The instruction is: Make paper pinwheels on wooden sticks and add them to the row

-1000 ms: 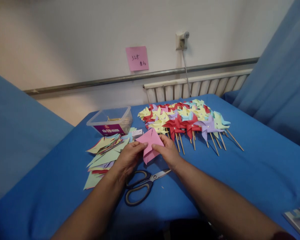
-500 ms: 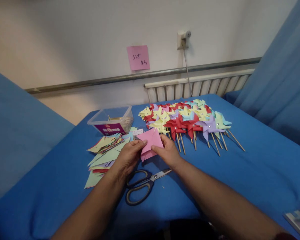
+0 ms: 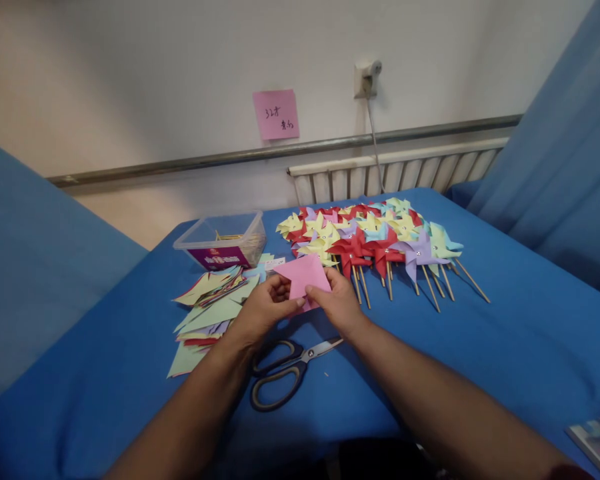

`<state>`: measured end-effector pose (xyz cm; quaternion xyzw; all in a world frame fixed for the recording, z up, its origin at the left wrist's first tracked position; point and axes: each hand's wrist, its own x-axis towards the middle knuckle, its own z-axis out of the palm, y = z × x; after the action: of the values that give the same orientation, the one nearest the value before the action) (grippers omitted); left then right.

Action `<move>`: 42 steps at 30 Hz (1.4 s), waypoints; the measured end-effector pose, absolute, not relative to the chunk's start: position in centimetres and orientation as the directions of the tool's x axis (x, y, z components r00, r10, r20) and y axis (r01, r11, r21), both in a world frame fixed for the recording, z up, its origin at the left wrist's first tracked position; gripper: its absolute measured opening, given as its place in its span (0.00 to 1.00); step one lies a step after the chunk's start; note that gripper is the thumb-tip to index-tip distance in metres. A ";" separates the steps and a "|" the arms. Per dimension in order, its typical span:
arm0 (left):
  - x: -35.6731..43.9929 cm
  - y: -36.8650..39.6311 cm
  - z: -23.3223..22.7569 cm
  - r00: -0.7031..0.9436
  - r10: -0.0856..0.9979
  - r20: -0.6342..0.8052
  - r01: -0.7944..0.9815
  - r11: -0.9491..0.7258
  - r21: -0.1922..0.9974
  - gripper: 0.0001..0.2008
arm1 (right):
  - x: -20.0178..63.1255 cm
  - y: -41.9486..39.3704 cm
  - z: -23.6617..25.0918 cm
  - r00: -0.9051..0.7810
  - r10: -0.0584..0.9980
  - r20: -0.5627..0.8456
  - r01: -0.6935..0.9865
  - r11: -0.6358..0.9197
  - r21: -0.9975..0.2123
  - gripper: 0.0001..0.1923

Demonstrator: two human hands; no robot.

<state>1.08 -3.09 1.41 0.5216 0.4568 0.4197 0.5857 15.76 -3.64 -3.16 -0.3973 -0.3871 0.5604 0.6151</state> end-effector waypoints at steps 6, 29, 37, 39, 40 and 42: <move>1.1 -2.9 0.8 0.174 0.981 -0.083 0.039 0.077 0.996 0.16 | 15.7 -3.6 -3.2 0.062 0.998 0.020 -0.414 0.044 -0.909 0.21; 1.2 -3.0 0.7 0.161 0.987 -0.030 0.046 0.023 0.999 0.16 | 15.6 -3.5 -3.6 0.052 0.998 0.040 -0.394 0.057 -0.917 0.24; 1.1 -3.1 1.2 0.102 0.990 -0.099 0.047 0.094 0.994 0.15 | 15.5 -3.6 -3.6 0.006 0.999 0.039 -0.381 0.039 -0.924 0.23; 1.1 -3.1 1.2 0.082 0.990 -0.116 0.032 0.113 0.993 0.15 | 15.6 -3.7 -3.5 -0.019 0.999 0.041 -0.398 0.030 -0.917 0.23; 1.1 -3.1 1.2 0.072 0.990 -0.119 0.027 0.118 0.993 0.15 | 15.6 -3.7 -3.5 -0.028 0.999 0.043 -0.403 0.028 -0.915 0.22; 1.1 -3.0 1.0 0.058 0.991 -0.123 0.021 0.122 0.992 0.16 | 15.6 -3.8 -3.4 -0.032 0.998 0.051 -0.400 0.034 -0.916 0.21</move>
<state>1.07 -3.03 1.05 0.4873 0.5190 0.4491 0.5399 15.65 -3.78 -3.40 -0.3660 -0.4088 0.5908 0.5915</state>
